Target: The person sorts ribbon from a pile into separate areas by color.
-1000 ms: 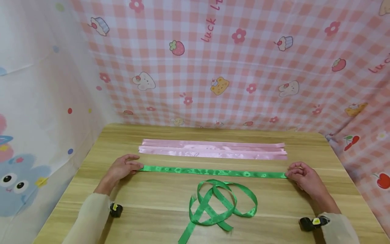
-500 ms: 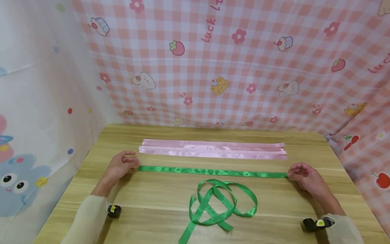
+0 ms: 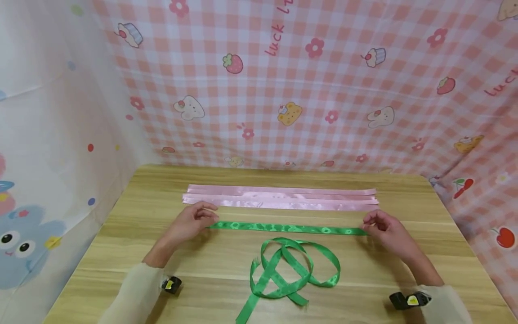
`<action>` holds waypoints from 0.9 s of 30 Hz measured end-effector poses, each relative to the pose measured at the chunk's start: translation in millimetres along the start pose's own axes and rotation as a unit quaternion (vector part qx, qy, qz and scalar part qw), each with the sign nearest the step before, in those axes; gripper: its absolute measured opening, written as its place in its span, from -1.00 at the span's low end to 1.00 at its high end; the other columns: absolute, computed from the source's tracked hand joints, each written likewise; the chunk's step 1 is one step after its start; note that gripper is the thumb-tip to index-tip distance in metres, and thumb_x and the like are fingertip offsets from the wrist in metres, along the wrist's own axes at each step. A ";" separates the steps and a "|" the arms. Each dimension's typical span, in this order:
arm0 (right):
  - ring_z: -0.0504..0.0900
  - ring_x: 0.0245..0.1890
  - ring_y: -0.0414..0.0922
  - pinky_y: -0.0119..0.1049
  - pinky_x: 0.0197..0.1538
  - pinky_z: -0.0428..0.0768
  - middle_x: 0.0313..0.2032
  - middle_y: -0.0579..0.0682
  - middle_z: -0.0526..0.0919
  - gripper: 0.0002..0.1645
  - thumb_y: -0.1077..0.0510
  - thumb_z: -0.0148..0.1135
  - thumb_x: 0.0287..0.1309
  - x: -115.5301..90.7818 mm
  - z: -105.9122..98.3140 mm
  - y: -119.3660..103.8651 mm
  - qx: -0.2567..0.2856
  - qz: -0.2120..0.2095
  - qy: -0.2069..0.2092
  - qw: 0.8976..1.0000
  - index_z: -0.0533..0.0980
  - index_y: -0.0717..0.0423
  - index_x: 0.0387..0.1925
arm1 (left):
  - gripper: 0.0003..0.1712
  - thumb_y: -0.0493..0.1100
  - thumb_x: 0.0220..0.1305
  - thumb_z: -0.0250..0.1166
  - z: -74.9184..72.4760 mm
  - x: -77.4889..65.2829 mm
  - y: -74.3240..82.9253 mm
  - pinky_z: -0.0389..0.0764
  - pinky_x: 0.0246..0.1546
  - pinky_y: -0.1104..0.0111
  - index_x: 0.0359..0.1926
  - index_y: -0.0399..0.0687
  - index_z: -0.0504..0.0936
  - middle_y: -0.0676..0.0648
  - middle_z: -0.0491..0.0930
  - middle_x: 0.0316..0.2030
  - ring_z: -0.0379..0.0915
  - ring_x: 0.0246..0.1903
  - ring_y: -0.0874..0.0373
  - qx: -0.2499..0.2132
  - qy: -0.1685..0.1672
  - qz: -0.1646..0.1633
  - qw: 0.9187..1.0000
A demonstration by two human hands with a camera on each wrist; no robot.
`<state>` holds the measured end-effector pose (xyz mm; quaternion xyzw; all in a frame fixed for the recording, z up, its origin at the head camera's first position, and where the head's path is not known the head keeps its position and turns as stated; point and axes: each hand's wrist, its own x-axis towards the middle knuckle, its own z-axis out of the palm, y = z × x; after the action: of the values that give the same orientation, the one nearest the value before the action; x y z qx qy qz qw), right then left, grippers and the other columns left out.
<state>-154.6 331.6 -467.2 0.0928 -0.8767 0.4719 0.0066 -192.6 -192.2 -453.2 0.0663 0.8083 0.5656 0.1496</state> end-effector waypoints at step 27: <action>0.51 -0.26 -0.18 -0.31 -0.16 0.54 -0.20 -0.02 0.61 -0.87 0.19 0.03 0.48 25.2 113.5 -60.0 0.004 -0.073 -0.201 0.977 0.51 0.09 -0.11 | -0.55 -0.06 0.43 0.22 119.7 17.2 28.4 0.54 0.11 0.10 0.26 -0.08 0.44 -0.12 0.59 0.15 0.53 0.11 0.02 0.015 -0.180 0.006 0.983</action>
<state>-160.6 201.3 -478.1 0.2498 -0.8491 0.4454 -0.1352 -172.7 -70.4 -467.3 0.1742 0.7758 0.5334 0.2886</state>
